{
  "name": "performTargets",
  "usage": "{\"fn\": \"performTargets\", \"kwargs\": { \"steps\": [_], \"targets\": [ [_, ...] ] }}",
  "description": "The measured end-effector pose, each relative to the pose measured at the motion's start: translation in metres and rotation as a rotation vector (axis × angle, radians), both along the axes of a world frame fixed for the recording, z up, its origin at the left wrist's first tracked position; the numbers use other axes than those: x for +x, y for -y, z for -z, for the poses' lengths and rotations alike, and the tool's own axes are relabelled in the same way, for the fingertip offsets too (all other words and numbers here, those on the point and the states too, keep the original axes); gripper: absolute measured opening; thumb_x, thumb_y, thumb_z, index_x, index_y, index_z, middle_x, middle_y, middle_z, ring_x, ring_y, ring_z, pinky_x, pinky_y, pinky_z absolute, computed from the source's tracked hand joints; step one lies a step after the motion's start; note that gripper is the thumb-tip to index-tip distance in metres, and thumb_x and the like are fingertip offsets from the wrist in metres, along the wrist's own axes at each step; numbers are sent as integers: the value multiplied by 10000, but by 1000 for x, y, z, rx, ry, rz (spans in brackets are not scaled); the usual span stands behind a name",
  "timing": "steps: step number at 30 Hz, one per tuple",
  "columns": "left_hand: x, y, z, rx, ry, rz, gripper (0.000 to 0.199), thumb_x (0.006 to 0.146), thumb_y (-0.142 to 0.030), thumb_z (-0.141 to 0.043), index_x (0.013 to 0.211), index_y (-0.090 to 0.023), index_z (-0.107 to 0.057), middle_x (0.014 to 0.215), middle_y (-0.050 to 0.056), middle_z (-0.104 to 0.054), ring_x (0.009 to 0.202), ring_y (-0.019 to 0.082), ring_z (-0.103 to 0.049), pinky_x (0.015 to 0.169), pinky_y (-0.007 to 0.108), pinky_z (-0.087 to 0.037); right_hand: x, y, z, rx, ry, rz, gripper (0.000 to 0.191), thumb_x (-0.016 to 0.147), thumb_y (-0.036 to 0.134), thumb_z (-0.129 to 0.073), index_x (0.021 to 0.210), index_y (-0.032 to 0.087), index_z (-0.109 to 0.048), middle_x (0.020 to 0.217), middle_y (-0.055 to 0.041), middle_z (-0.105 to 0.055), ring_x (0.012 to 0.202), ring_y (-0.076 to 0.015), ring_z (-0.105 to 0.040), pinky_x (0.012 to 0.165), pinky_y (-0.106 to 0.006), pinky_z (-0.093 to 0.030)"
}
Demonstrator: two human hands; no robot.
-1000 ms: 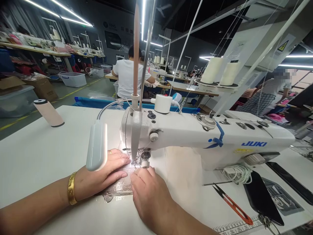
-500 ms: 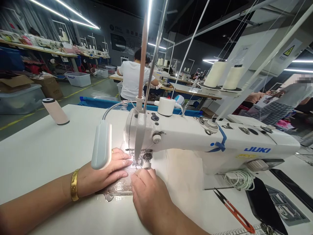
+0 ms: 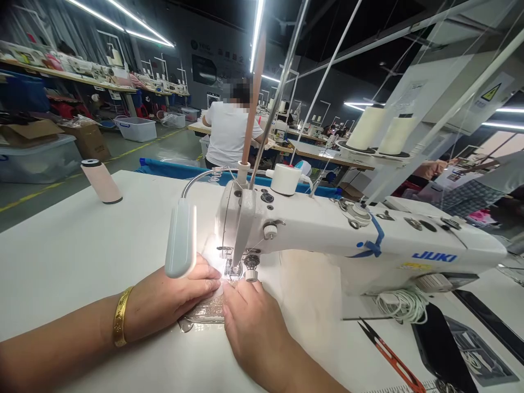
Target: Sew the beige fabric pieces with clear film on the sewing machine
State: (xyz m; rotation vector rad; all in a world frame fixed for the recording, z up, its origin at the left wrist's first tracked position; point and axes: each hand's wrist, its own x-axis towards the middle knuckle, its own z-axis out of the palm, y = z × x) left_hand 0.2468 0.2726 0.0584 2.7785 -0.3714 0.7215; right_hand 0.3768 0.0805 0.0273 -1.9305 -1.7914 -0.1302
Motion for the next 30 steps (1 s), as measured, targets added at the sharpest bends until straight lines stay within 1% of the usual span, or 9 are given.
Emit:
{"fn": "performTargets", "kwargs": {
  "steps": [3, 8, 13, 19, 25, 30],
  "targets": [
    [0, -1, 1, 6, -22, 23, 307, 1027, -102, -487, 856, -214, -716, 902, 61, -747, 813, 214, -661, 738, 340, -509, 1, 1, -1, 18, -16, -22, 274, 1032, 102, -457, 1214, 173, -649, 917, -69, -634, 805, -253, -552, 684, -382, -486],
    [-1, 0, 3, -12, -41, 19, 297, 1013, -84, -495, 853, -216, -708, 900, 56, -742, 820, 212, -668, 744, 329, -514, 2, 3, -3, 54, -22, -45, 281, 1028, 83, -458, 1203, 194, -647, 901, -52, -631, 789, -235, -545, 681, -360, -484],
    [-1, -1, 6, -13, -57, -2, 281, 1011, -78, -501, 901, -220, -717, 925, 47, -745, 839, 213, -671, 771, 334, -515, 2, 1, -3, 60, -21, -41, 274, 1036, 91, -452, 1192, 193, -653, 891, -52, -637, 784, -230, -540, 683, -358, -483],
    [2, -3, 11, 5, -55, -74, 241, 1002, -96, -534, 946, -227, -728, 947, 54, -752, 911, 245, -689, 815, 365, -533, 5, 1, -4, 38, -50, -2, 290, 1059, 113, -423, 1188, 206, -666, 865, -37, -616, 751, -218, -549, 699, -359, -492],
    [1, -3, 9, 9, -67, -41, 256, 1008, -95, -508, 935, -226, -716, 906, 41, -732, 854, 228, -664, 779, 356, -513, 5, 1, -3, 24, -52, 31, 305, 1042, 107, -432, 1223, 214, -653, 873, -37, -629, 738, -218, -558, 689, -354, -492],
    [2, -3, 9, 20, -62, -45, 259, 1007, -96, -502, 894, -220, -699, 859, 32, -713, 819, 216, -655, 769, 343, -508, 6, 2, -5, 46, -75, 23, 295, 1041, 100, -431, 1182, 223, -660, 846, -25, -618, 732, -214, -558, 687, -346, -493]
  ]
}}
